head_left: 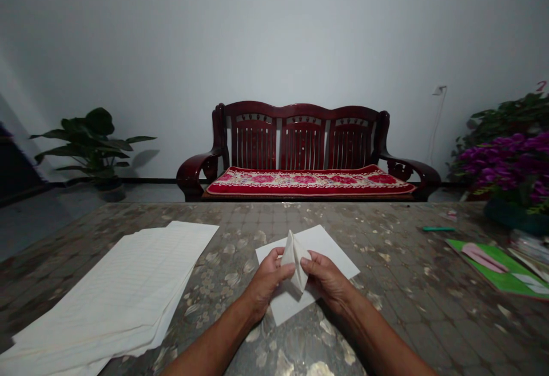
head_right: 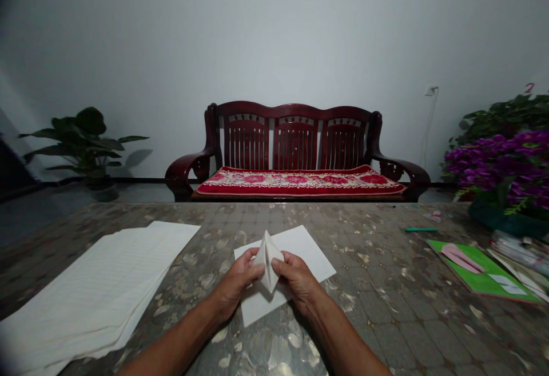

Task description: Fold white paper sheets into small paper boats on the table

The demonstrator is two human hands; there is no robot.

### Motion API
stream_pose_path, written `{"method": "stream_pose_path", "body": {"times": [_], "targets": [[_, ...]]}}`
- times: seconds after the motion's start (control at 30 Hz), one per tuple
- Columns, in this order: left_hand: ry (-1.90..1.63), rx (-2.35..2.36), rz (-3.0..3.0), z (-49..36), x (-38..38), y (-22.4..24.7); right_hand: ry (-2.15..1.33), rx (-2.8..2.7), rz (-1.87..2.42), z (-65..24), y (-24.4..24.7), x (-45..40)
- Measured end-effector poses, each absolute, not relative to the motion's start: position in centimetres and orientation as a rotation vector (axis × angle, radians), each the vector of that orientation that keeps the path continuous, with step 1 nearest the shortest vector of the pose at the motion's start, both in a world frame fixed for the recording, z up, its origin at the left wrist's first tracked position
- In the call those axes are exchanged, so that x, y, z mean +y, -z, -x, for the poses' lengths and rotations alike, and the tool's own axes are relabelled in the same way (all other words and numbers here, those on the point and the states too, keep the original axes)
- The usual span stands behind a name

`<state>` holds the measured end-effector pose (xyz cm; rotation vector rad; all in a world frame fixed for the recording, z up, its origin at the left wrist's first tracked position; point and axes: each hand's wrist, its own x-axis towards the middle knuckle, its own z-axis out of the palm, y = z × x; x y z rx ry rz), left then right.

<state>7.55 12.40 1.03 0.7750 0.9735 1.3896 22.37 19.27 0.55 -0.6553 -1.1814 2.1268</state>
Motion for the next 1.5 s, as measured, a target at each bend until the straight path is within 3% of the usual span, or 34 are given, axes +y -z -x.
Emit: {"method": "stream_pose_path", "body": {"times": [0.43,0.9,1.23,1.5], "targets": [[-1.545,1.496,-1.016,-8.3,13.1,0.3,-1.966,-1.276,0.681,-21.7,0.1,18.4],[-1.512,1.810,-1.407,-7.9,12.6,-1.4,-1.737,-1.484,0.789,-21.5,-1.1,18.7],[-1.616,1.033,-0.736,-6.7,14.2,0.1,-1.243,-1.521,0.837,-22.6,-4.6,17.9],[-1.482,0.781,-0.616,-7.8,13.1,-1.9,-1.493,-1.607,0.890,-22.5,-5.1,17.9]]}}
